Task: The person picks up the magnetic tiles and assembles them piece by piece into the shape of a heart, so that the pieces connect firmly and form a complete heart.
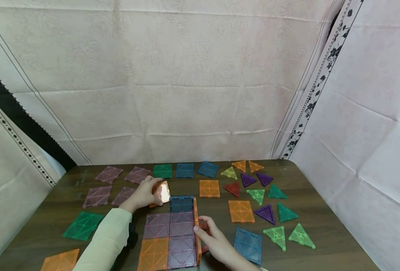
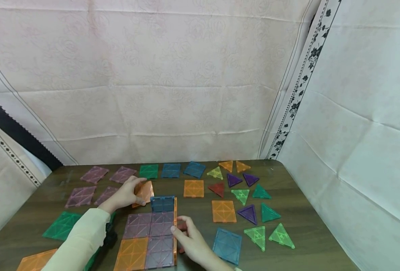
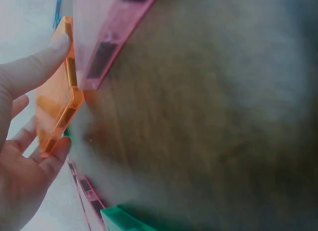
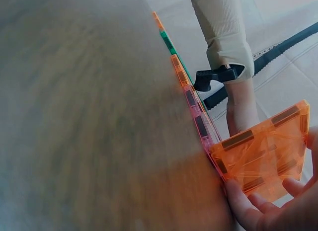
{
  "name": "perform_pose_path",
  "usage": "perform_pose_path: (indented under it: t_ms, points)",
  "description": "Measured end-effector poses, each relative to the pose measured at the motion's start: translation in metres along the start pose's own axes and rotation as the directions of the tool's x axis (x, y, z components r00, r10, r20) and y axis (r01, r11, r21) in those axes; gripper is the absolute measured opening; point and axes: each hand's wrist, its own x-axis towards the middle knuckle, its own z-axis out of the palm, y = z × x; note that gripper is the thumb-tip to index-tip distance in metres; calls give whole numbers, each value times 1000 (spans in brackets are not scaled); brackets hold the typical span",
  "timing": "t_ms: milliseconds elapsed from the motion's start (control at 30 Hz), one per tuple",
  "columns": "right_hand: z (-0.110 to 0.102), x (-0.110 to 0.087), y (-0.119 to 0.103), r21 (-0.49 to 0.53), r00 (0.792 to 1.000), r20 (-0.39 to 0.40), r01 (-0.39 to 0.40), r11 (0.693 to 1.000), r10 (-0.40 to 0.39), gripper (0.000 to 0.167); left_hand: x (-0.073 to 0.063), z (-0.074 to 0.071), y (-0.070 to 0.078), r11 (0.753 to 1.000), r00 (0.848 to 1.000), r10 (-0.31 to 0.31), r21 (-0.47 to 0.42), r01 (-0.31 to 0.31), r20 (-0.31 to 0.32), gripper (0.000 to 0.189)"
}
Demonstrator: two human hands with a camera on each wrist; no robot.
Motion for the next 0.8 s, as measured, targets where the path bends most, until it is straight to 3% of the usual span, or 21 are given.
perform_pose_path:
  t_ms: [133,400,600,800]
  points:
    - [0,0,-1,1,1000,0,-5,1000,5,55,-4,0,5,1000,1000,28,14,-27,-14,89]
    - [0,-1,-2,9,1000,1,-7,1000,7,53,-15,-5,10,1000,1000,7,15,-7,-20,73]
    - [0,-1,-2,3,1000,4,-10,1000,10,53,-21,-7,9,998,998,-7,-64,3,-64,56]
    - [0,1,2,5,1000,0,-7,1000,7,53,-29,-10,15,990,998,-1,-141,-8,-66,37]
